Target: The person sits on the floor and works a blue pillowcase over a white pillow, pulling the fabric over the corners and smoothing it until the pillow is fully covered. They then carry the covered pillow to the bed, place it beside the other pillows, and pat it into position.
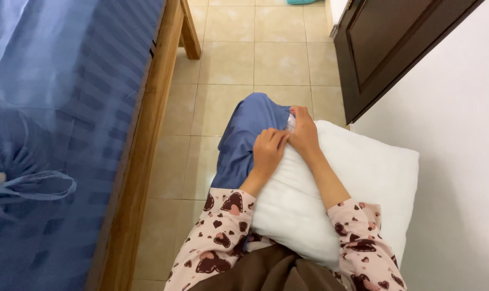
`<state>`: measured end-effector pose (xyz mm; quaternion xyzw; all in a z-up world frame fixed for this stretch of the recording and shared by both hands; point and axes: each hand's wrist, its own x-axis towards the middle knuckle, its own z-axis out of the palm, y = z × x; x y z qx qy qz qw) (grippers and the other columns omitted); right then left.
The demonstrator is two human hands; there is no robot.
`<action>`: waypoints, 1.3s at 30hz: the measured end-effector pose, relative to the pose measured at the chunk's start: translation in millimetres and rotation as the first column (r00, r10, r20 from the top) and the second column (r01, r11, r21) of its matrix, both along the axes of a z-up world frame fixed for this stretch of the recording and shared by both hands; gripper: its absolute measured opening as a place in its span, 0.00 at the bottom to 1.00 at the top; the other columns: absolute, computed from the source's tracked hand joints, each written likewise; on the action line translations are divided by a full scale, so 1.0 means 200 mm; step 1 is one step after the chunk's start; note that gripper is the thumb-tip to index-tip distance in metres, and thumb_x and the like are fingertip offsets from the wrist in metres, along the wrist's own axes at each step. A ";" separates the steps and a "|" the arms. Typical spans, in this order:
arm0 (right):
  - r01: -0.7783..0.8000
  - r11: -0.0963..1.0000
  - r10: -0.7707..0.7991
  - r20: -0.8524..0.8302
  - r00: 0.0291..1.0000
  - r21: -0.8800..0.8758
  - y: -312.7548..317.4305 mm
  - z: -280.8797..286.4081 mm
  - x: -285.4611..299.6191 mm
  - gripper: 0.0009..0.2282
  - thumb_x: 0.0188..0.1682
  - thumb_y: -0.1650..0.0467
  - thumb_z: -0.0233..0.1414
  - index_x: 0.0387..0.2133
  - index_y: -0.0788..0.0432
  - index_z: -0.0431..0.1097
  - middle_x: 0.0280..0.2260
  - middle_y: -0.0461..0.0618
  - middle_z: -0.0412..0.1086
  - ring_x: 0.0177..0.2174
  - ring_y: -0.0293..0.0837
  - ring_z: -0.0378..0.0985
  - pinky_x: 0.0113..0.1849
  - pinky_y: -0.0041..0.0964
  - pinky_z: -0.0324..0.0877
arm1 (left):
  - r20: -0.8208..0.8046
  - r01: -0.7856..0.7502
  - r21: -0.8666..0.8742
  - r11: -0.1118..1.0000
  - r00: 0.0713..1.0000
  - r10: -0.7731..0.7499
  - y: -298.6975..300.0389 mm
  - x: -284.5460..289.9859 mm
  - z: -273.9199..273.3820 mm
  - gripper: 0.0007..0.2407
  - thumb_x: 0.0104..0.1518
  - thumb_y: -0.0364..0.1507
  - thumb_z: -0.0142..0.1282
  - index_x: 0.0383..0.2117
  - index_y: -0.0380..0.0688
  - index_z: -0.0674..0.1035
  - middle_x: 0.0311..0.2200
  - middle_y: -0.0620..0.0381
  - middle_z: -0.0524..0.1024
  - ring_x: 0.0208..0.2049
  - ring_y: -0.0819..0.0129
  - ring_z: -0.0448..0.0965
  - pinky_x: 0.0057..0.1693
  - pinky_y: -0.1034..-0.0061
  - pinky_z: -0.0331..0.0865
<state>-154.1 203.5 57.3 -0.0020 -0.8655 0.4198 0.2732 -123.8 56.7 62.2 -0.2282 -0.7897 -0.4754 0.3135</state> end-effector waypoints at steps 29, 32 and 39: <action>-0.197 0.873 0.348 -0.287 0.892 0.447 0.07 0.01 -0.24 0.10 0.44 0.79 0.57 0.38 0.57 0.77 0.45 0.42 0.76 0.48 0.49 0.77 0.50 0.44 0.71 | -0.048 -0.313 -0.330 0.891 0.948 0.315 -0.03 -0.11 -0.12 0.26 0.48 0.34 0.65 0.55 0.40 0.73 0.59 0.40 0.68 0.56 0.49 0.67 0.59 0.52 0.57; -0.241 0.911 0.335 -0.258 0.906 0.335 0.03 0.09 -0.14 0.09 0.43 0.81 0.57 0.36 0.61 0.76 0.42 0.45 0.76 0.44 0.49 0.77 0.46 0.42 0.72 | 0.037 -0.345 -0.342 0.874 0.924 0.380 -0.15 -0.31 -0.10 0.30 0.37 0.32 0.67 0.53 0.44 0.77 0.54 0.43 0.71 0.51 0.49 0.70 0.56 0.55 0.62; -0.213 0.965 0.249 -0.285 0.926 0.150 0.03 0.11 -0.06 0.09 0.45 0.83 0.52 0.36 0.63 0.73 0.41 0.54 0.74 0.42 0.53 0.78 0.43 0.41 0.72 | 0.553 0.401 -0.092 0.911 0.782 -0.289 -0.33 -0.55 0.06 0.26 0.40 0.35 0.75 0.50 0.50 0.81 0.46 0.52 0.75 0.39 0.56 0.77 0.46 0.70 0.73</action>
